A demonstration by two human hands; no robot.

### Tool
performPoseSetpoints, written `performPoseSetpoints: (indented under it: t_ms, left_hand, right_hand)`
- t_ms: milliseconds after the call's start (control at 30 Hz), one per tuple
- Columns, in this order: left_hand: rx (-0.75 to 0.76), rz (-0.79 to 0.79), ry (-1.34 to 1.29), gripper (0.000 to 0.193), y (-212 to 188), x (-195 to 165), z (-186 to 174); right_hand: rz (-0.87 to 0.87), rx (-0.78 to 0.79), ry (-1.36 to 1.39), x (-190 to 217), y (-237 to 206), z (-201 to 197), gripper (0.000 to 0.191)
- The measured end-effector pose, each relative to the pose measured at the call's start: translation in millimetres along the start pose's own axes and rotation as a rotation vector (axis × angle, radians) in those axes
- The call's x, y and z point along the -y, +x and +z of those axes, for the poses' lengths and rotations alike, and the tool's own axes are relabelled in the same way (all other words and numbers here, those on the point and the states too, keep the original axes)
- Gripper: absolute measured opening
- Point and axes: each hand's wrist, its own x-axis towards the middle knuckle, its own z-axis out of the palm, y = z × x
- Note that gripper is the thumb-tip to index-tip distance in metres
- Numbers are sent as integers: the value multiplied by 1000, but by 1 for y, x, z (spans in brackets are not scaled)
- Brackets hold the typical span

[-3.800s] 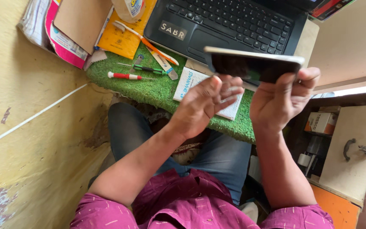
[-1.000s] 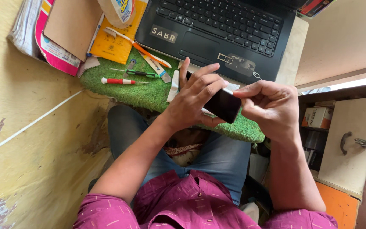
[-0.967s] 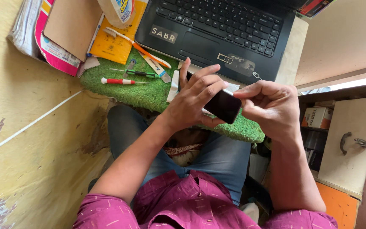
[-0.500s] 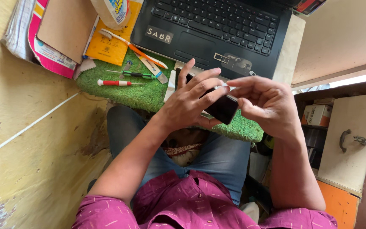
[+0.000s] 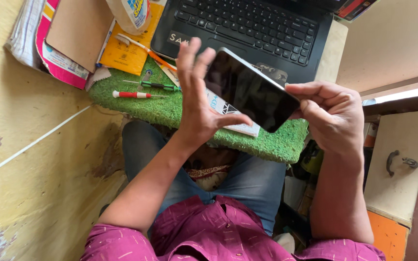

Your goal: The person removes the back cover of a smartphone, exposing the battery and internal components. They then use a small screwdriver to unscrew and remove several screws from the internal frame while the phone rests on their lap.

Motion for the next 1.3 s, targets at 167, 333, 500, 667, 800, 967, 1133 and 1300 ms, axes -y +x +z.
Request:
performPoseSetpoints:
  t_ms: [167, 333, 500, 667, 800, 967, 1133, 1300]
  left_hand:
    - [-56, -507, -1094, 117, -5, -20, 14]
    - [-32, -537, -1125, 121, -9, -18, 10]
    - [48, -421, -1093, 119, -11, -15, 6]
    - [150, -410, -1052, 115, -14, -21, 6]
    - [219, -382, -908, 114, -16, -32, 8]
    - [297, -324, -586, 114, -19, -45, 11]
    - [338, -313, -509, 117, -21, -46, 10]
    - [329, -234, -421, 122, -20, -44, 13]
  right_hand:
    - [-163, -123, -171, -22, -5, 35, 30]
    - [-213, -3, -209, -35, -8, 66, 43]
    - [-164, 35, -184, -38, -7, 75, 55]
    - [-146, 25, -93, -37, -6, 73, 61]
    - [-217, 51, 51, -28, -9, 67, 74]
    - [-247, 8, 78, -20, -2, 54, 75]
    - [-204, -63, 22, -23, -2, 42, 47]
    - [-241, -126, -19, -30, -1, 29, 30]
